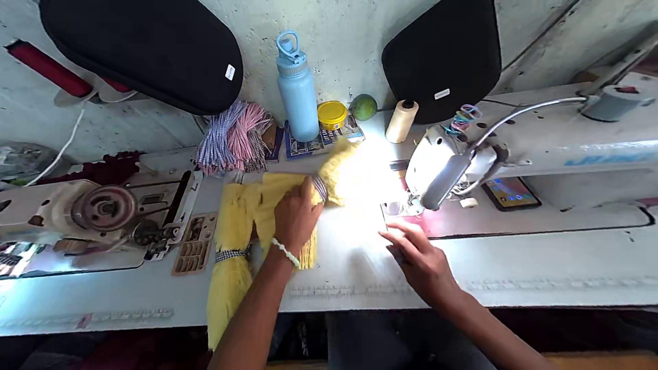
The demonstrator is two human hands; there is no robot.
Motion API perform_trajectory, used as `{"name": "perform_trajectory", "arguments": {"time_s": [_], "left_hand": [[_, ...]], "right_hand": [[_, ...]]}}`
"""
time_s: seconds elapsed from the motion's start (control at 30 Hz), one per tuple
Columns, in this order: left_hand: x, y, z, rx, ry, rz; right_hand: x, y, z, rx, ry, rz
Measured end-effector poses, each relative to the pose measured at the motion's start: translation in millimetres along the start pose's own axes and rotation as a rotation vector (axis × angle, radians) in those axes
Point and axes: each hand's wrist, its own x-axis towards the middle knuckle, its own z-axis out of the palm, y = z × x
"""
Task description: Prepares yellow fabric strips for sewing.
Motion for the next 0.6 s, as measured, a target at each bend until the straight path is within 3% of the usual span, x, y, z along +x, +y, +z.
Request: {"name": "perform_trajectory", "arguments": {"time_s": [0.07, 0.2, 0.3, 0.43, 0.6], "left_hand": [[4, 6, -35, -0.284, -0.146, -0.218], [-21, -12, -54, -0.751, -0.215, -0.321], [-53, -9, -32, -0.749, -0.252, -0.484], [-95, -17, 4, -0.662, -0.119, -0.319], [-97, -1, -19, -0.499, 0.122, -0.216]], "right_hand": [[-15, 2, -3, 0.037, -0.033, -0.003], [-17, 2, -1, 0.138, -0.035, 0.06], [-1, -7, -2, 0.24, -0.024, 0.109], [23, -11, 4, 0.3, -0.065, 0.156], [46, -10, 16, 0.348, -0.249, 0.299]]}}
